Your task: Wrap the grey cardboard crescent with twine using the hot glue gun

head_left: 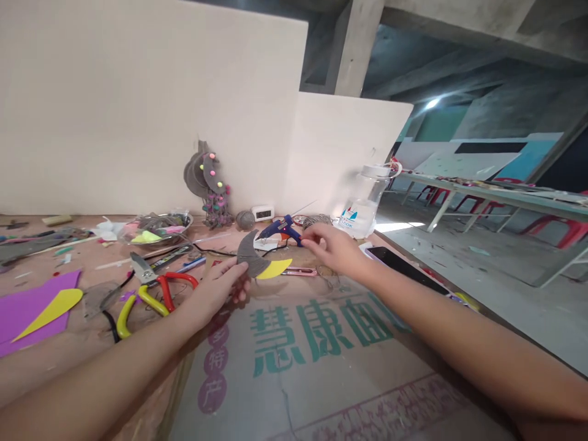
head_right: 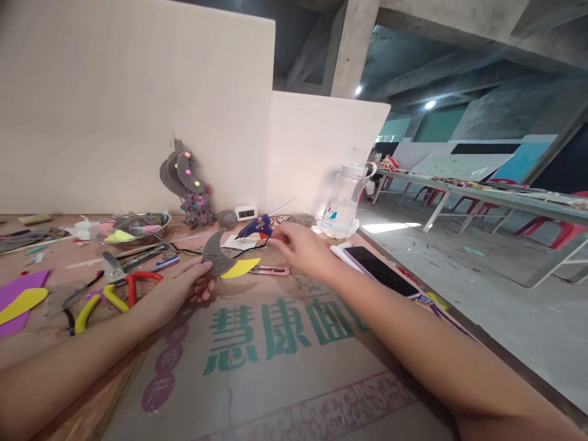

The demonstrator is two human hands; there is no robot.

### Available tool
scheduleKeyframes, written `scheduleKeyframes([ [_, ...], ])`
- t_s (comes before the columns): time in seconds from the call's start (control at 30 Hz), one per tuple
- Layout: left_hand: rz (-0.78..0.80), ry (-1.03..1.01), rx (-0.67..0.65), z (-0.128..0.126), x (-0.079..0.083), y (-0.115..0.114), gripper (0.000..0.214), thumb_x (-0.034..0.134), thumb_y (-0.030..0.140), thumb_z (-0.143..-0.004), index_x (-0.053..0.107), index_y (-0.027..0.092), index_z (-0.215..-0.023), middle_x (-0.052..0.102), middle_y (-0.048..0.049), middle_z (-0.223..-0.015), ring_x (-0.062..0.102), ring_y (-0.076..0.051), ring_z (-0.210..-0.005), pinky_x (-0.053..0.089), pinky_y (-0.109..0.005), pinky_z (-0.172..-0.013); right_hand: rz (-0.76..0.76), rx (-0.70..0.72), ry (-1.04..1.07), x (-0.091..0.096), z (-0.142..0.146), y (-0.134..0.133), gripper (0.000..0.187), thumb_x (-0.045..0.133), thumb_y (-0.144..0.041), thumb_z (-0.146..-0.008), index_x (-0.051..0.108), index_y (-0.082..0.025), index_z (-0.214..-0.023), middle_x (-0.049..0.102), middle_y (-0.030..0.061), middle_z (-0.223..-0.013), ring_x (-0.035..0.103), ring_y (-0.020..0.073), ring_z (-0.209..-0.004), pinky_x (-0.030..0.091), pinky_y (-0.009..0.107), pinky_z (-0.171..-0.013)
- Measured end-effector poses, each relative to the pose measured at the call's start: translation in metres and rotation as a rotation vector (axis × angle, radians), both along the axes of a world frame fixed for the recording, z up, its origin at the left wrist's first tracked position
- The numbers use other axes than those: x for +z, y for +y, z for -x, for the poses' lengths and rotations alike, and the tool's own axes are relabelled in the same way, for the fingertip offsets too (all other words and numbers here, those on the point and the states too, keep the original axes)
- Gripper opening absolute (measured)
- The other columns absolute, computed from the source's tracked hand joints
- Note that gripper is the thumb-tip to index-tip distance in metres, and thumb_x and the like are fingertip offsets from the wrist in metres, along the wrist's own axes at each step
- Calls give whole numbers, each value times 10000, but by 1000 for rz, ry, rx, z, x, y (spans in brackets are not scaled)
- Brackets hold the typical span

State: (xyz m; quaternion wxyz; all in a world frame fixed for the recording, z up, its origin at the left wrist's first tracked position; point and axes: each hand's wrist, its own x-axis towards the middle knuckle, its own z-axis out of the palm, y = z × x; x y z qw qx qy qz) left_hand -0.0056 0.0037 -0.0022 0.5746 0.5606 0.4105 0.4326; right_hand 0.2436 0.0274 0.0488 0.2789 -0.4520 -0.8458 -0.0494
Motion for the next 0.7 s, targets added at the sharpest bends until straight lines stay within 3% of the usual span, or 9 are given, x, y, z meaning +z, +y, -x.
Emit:
scheduleKeyframes([
  [0.1, 32, 0, 10, 0, 2, 1, 323, 479, 455, -764, 488, 157, -640, 542, 14, -539, 469, -89, -426, 343, -206, -427, 148, -159, 64, -1, -24, 29, 225, 480, -309, -831, 589, -155, -953, 626, 69, -913, 554, 167, -799, 411, 279, -711],
  [0.2, -4, 39, 1, -1, 3, 1, 374, 446, 483, -780, 491, 153, -612, 529, 12, -531, 464, -89, -429, 340, -207, -431, 279, -230, 70, -9, -34, 52, 380, 560, -326, -775, 562, -114, -1090, 631, 121, -991, 584, 198, -831, 436, 296, -720],
  [0.3, -71, 156, -15, 0, 2, 1, 371, 456, 471, -787, 498, 151, -603, 520, 15, -514, 473, -88, -442, 348, -201, -446, 337, -169, 61, -17, -22, 66, 506, 623, -371, -728, 534, -126, -1161, 624, 123, -1058, 591, 208, -881, 443, 285, -740],
  [0.43, -114, 280, -38, 2, 0, 4, 324, 497, 425, -783, 507, 154, -606, 517, 18, -486, 480, -92, -451, 351, -199, -455, 363, -92, 95, -24, 7, 82, 492, 622, -385, -732, 524, -182, -1170, 623, 69, -1089, 587, 177, -911, 435, 248, -766],
  [0.57, -120, 276, -34, 3, -1, 6, 241, 542, 379, -766, 534, 156, -672, 538, 25, -505, 489, -89, -468, 355, -194, -465, 375, -159, 128, -37, 25, 103, 385, 636, -345, -719, 597, -96, -1010, 664, 113, -941, 606, 200, -828, 440, 275, -732],
  [0.7, -93, 218, -40, 2, 0, 7, 200, 588, 347, -736, 535, 156, -752, 543, 33, -541, 494, -85, -481, 374, -194, -477, 358, -192, 177, -42, 24, 116, 339, 608, -328, -740, 600, -84, -976, 661, 126, -946, 610, 205, -828, 441, 271, -728],
])
